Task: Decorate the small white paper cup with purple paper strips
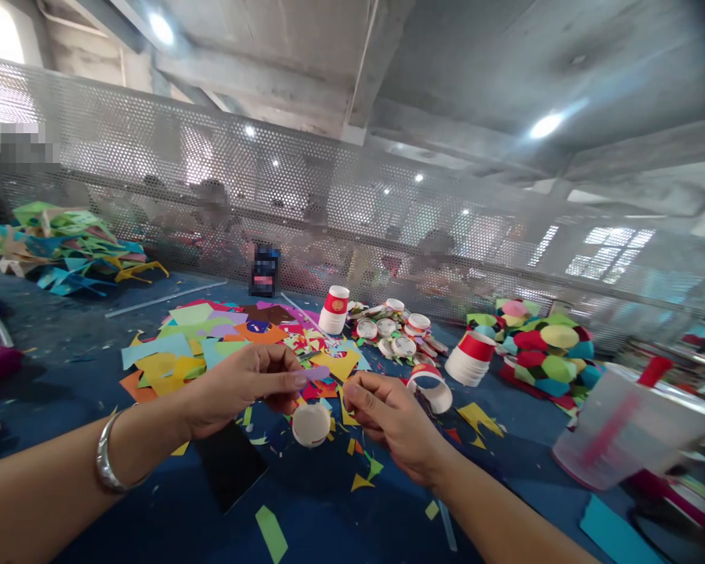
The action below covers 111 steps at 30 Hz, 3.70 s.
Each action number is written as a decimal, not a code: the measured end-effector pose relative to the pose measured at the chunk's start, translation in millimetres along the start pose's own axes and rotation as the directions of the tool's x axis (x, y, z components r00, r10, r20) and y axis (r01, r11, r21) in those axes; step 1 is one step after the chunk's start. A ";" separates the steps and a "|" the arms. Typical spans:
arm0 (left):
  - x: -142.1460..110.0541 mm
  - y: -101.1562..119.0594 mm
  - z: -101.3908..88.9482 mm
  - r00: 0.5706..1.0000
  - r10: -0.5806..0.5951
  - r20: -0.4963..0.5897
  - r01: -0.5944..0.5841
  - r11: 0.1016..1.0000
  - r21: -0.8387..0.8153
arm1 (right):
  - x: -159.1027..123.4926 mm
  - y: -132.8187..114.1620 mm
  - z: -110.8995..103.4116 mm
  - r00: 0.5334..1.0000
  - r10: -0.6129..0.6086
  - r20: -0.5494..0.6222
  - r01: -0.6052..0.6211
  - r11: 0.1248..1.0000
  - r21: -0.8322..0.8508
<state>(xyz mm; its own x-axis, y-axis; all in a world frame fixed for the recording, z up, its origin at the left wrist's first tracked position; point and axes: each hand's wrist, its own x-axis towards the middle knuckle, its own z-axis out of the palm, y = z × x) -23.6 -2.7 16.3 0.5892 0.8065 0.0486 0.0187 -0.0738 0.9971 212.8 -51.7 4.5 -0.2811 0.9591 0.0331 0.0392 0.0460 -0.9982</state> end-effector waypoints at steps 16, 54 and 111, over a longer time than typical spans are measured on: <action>1.9 -15.2 22.7 0.881 0.473 -0.004 -0.386 0.724 0.572 | 3.1 0.9 8.0 0.999 0.014 -0.034 -0.009 0.990 0.141; -1.4 -1.0 17.4 0.976 0.120 -0.182 -0.104 0.990 0.095 | 1.4 -1.6 2.9 0.991 -0.109 -0.077 0.103 0.991 -0.083; 8.0 -13.4 31.8 0.936 0.257 -0.241 -0.286 0.954 -0.092 | 2.9 5.5 8.3 0.996 -0.092 -0.013 0.090 0.990 -0.111</action>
<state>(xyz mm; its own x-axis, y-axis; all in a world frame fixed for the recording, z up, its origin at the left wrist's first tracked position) 6.5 -13.9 1.4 0.3615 0.8772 0.3159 -0.2249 -0.2468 0.9426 204.3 -51.0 -1.4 -0.2712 0.9543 0.1255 0.1196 0.1628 -0.9794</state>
